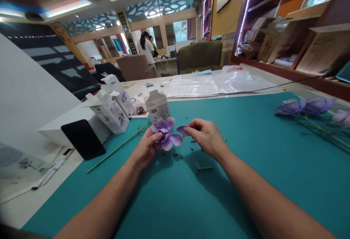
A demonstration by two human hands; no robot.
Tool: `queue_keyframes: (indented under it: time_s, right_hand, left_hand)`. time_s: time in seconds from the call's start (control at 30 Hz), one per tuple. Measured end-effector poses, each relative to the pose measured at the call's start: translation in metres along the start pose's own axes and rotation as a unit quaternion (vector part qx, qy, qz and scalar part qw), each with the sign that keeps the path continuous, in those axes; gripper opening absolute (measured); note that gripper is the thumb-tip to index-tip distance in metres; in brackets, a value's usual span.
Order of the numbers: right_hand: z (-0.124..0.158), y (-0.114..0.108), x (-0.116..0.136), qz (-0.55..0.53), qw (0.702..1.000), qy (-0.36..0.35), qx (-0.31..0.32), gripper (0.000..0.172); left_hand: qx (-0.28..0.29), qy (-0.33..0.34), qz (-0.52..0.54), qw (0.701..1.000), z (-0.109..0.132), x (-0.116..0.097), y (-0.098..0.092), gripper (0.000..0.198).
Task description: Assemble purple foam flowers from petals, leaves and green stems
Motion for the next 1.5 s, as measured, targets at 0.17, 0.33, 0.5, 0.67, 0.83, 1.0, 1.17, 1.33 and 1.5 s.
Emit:
queue_keyframes:
  time_s: [0.17,0.33,0.5,0.67,0.83,1.0,1.17,1.33,1.5]
  right_hand:
    - [0.004,0.007,0.005,0.046,0.999,-0.012,-0.008,0.029]
    - [0.006,0.011,0.006,0.074,0.997,-0.014,-0.016,0.029]
    - [0.007,0.014,0.007,0.081,0.996,-0.027,-0.018,0.031]
    - [0.008,0.015,0.007,0.099,0.994,-0.035,-0.018,0.031]
    - [0.009,0.017,0.008,0.113,0.993,-0.04,-0.021,0.031]
    - [0.009,0.018,0.008,0.128,0.991,-0.031,-0.021,0.032]
    - [0.009,0.019,0.006,0.13,0.991,-0.021,-0.019,0.032]
    - [0.009,0.02,0.006,0.132,0.99,-0.038,-0.019,0.032]
    - [0.009,0.02,0.006,0.141,0.989,-0.035,-0.019,0.031]
  left_hand:
    - [0.002,-0.002,0.005,1.0,0.001,0.0,0.002,0.061]
    - [0.013,-0.005,0.006,1.0,0.001,0.002,0.005,0.06]
    - [0.02,-0.004,-0.005,1.0,0.002,0.003,0.006,0.064]
    - [0.02,-0.007,-0.011,1.0,0.002,0.002,0.006,0.063]
    - [0.018,-0.006,-0.017,1.0,0.003,0.002,0.007,0.062]
    - [0.022,-0.004,-0.018,1.0,0.004,0.002,0.007,0.063]
    - [0.026,-0.002,-0.023,0.999,0.003,0.002,0.007,0.064]
    - [0.033,-0.006,-0.045,0.998,0.004,0.004,0.006,0.065]
    - [0.036,-0.007,-0.051,0.998,0.005,0.004,0.006,0.063]
Point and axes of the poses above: each hand's wrist, its own z-axis away from the middle knuckle, its own y-axis out of the palm, x = y × z, the point moved 5 cm from there along -z, towards the middle knuckle, and after that the axes turned 14 degrees about -z, right-handed, at the moved point
